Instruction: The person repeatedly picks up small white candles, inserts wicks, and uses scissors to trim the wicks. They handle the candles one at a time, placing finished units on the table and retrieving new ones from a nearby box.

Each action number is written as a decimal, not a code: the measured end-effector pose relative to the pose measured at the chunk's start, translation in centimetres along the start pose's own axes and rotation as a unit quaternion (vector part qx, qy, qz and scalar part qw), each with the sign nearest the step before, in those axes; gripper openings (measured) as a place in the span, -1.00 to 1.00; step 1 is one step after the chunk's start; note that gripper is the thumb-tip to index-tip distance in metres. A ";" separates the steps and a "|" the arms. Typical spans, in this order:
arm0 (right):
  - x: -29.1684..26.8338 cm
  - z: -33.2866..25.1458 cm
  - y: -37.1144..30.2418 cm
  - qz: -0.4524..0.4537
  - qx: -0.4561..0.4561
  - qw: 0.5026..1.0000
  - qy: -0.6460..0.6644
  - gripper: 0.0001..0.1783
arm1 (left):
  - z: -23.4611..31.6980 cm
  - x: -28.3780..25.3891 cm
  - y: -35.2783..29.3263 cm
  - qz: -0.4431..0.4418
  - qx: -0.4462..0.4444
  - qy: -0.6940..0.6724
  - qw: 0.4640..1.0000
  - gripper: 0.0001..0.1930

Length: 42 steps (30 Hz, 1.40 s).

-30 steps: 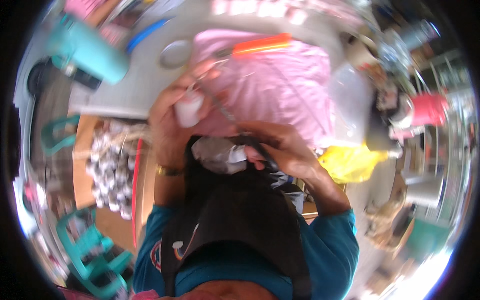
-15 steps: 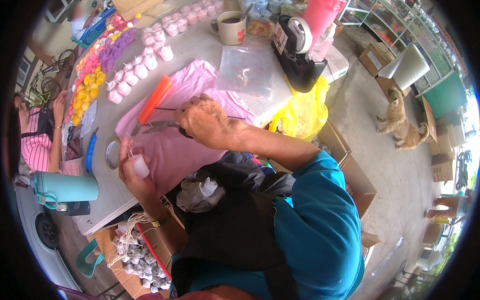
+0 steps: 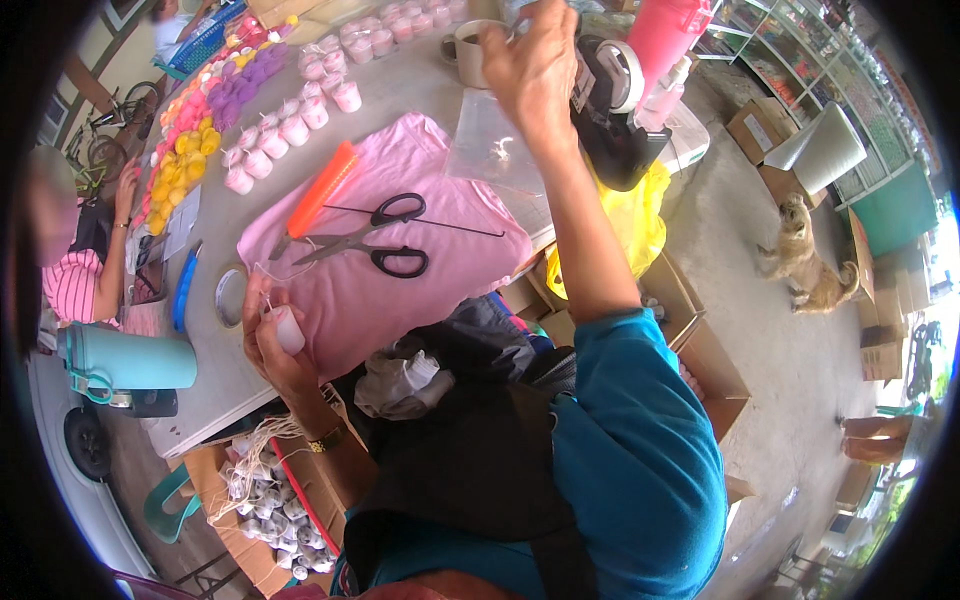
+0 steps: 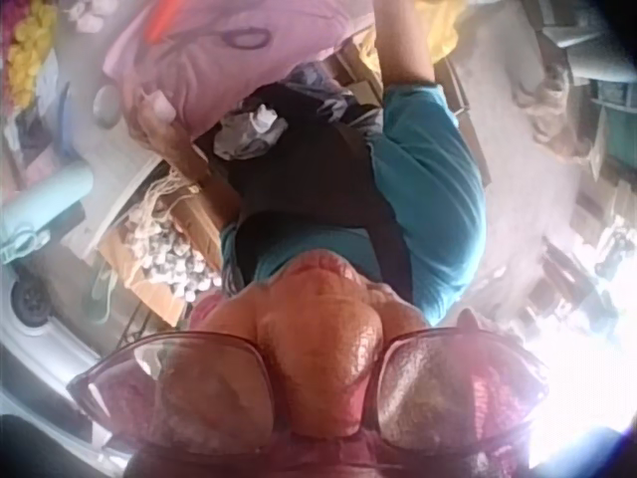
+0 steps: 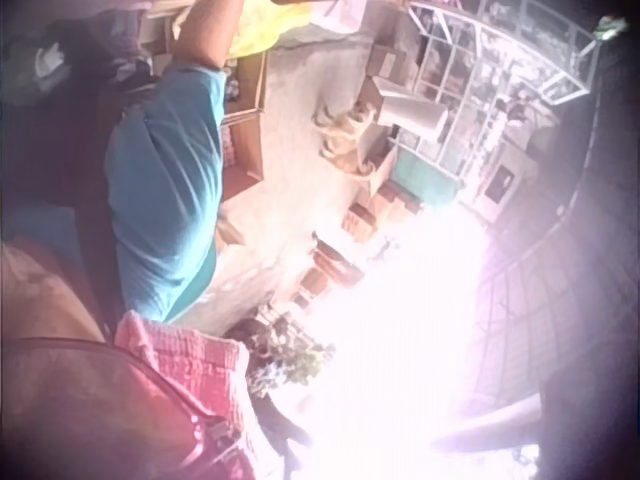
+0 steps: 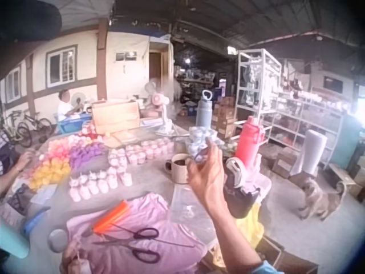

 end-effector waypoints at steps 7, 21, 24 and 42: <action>6.4 5.9 2.2 -0.109 0.211 0.962 0.134 -0.50 | -0.3 -0.3 -0.2 0.004 0.003 0.003 1.000 -0.47; 0.9 -0.1 2.0 -0.087 -0.210 0.971 0.074 -0.90 | -0.3 0.0 -0.3 -0.004 0.130 0.142 0.981 -0.48; 0.7 0.2 1.7 -0.046 -0.183 0.979 0.082 -0.89 | -0.6 -0.3 -0.1 -0.009 0.035 -0.037 0.999 -0.49; -0.4 0.7 -0.1 -0.035 -0.094 0.994 0.040 -0.83 | 1.7 0.7 -0.8 0.023 0.089 0.173 0.981 -0.54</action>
Point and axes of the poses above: each hand's wrist, its own y-axis towards the middle knuckle, its own x-axis out of the palm, z = x × y, the point moved 1 cm from there along y, towards the middle knuckle
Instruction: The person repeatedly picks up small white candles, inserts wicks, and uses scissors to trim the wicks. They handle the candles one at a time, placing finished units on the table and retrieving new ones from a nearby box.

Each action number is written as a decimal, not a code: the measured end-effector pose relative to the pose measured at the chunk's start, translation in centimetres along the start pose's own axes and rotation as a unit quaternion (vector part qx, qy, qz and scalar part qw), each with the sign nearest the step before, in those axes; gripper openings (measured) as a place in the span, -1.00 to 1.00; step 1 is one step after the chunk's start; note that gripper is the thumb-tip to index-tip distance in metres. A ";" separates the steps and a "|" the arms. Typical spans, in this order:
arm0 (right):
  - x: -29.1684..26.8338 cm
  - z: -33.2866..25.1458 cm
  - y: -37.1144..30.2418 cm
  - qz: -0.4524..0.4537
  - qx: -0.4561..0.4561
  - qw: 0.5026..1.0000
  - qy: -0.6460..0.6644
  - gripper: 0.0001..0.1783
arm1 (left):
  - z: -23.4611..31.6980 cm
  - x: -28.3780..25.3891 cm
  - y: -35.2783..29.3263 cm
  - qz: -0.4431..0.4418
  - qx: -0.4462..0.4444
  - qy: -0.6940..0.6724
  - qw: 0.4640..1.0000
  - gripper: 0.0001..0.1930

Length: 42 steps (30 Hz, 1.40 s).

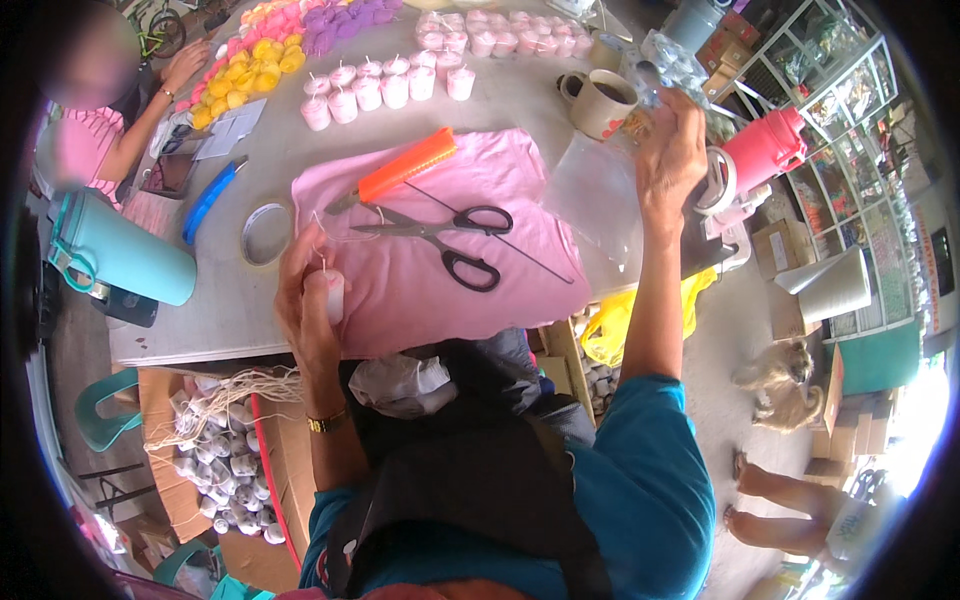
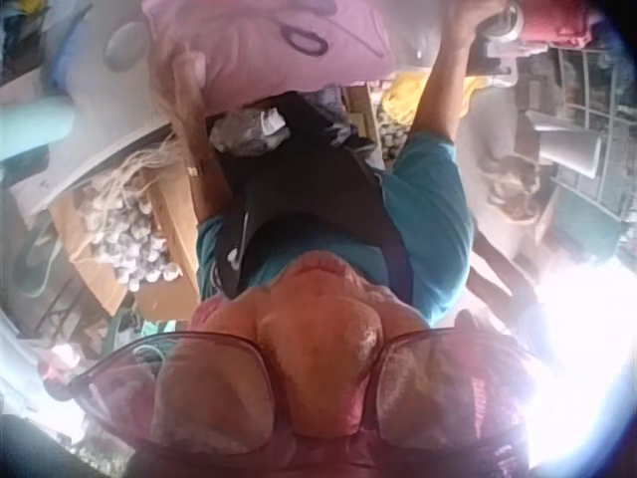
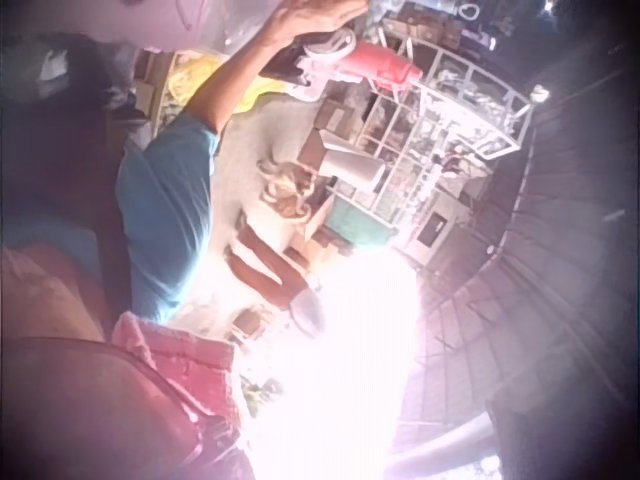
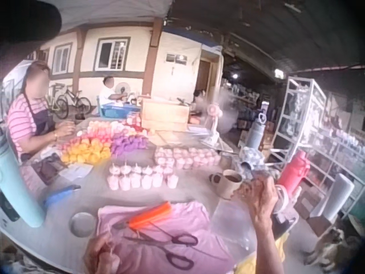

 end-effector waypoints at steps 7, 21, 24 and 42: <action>0.4 0.0 -0.2 -0.046 -0.085 0.995 0.013 -0.84 | -0.1 0.0 0.2 -0.017 -0.001 -0.002 1.000 -0.54; -13.3 -6.2 -1.1 0.069 0.129 0.746 0.650 -0.68 | -1.7 -0.1 -0.2 -0.039 0.000 0.009 0.999 -0.50; -20.7 -8.9 -0.2 -0.156 -0.049 0.673 0.722 -0.69 | -2.0 0.0 -0.3 -0.040 0.074 0.042 0.996 -0.49; -29.7 -10.1 -0.7 -0.272 -0.189 0.776 0.537 -0.81 | -0.8 0.5 0.4 -0.039 0.004 0.006 0.999 -0.51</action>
Point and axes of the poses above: each hand's wrist, its own y-axis towards the middle knuckle, its own x-axis out of the palm, z = x × y, the point moved 1 cm from there along y, towards the middle knuckle
